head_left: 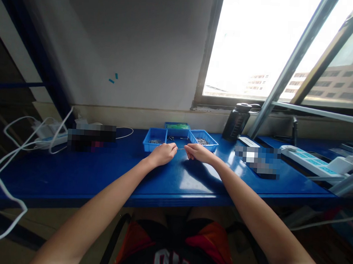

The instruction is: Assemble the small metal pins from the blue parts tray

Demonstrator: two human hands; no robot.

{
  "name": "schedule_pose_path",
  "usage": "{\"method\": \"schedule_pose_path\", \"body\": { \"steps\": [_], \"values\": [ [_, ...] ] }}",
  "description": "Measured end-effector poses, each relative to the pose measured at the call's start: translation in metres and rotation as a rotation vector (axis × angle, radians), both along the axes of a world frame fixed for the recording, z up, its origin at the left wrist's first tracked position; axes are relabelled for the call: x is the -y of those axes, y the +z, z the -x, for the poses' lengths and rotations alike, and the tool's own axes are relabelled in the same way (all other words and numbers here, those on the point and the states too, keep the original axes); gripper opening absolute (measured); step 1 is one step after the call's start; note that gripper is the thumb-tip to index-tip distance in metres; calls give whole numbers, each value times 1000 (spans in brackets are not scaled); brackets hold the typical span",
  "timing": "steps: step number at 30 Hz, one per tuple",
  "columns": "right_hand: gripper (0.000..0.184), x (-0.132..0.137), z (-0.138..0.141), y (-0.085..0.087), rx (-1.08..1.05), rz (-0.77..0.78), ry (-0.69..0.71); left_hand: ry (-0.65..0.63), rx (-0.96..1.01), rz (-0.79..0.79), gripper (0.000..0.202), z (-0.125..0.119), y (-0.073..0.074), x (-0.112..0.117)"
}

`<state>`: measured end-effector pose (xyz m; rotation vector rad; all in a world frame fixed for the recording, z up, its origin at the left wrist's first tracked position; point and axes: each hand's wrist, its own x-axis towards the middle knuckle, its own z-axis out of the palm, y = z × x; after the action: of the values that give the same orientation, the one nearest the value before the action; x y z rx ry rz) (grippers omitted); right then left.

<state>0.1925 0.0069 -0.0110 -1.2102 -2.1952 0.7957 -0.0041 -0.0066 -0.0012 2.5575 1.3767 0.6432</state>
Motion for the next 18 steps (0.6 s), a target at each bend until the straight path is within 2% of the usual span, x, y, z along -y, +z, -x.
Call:
{"method": "schedule_pose_path", "body": {
  "steps": [6,18],
  "values": [
    [42,-1,0,-1,3,9,6,2,0,25,33,0,-1,0],
    [24,0,-2,1,18,-66,-19,18,-30,15,26,1,1,1]
  ]
}}
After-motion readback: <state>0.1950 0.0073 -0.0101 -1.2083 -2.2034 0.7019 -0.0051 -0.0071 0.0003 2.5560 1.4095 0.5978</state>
